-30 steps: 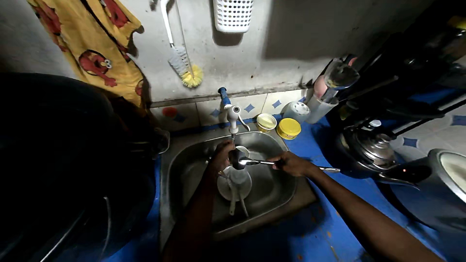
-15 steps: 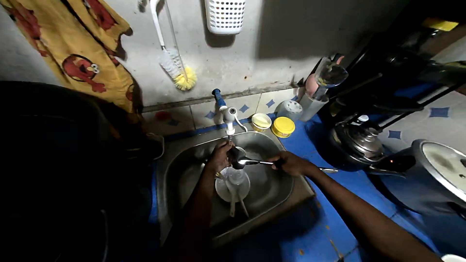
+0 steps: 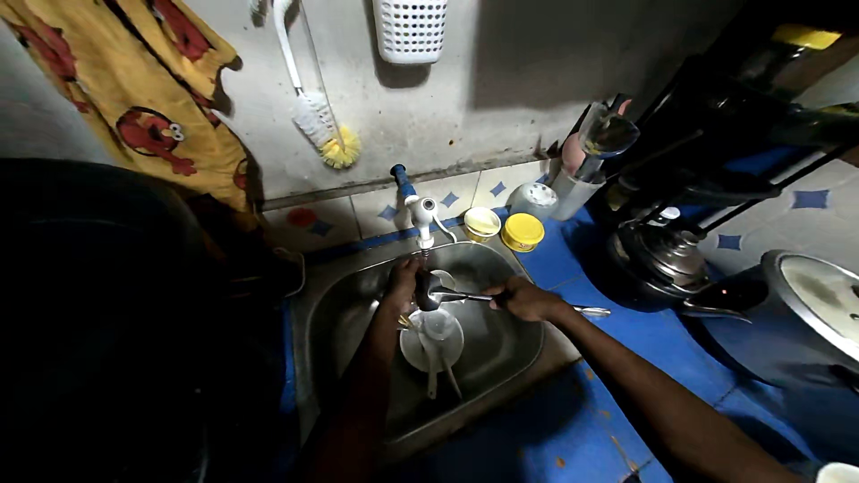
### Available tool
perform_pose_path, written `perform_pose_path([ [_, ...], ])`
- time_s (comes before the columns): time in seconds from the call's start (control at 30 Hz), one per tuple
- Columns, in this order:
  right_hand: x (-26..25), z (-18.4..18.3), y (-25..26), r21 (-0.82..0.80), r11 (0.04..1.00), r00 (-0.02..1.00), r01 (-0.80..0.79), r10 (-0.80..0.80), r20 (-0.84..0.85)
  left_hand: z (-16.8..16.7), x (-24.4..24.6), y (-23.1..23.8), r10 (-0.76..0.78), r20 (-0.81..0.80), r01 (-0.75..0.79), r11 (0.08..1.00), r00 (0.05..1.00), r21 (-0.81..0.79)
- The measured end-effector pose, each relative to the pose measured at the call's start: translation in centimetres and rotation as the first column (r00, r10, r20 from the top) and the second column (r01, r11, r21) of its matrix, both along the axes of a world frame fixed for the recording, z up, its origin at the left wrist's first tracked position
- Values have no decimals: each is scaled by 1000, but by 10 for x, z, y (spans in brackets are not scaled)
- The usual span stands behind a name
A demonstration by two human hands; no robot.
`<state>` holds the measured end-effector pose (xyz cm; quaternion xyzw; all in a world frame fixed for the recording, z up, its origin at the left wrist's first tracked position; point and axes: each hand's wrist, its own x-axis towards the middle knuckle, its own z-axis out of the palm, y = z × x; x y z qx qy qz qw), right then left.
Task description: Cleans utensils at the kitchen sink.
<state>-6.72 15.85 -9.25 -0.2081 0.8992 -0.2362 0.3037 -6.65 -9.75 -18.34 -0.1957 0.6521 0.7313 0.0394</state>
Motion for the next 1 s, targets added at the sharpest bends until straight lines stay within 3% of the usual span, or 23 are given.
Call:
perform_pose_path([
  [0.23,1,-7,18,-96,995,999,3,2,45,20,18,-12,-227,-15,227,962,974,152],
  [0.4,-1,-9,31,-144,989,995,13,1,99,29,17,-4,-276,27,272,957,961,103],
  [1.0,-4,-18,34,-135,991,994,4,10,105,15,8,-5,-263,-12,263,962,965,74],
])
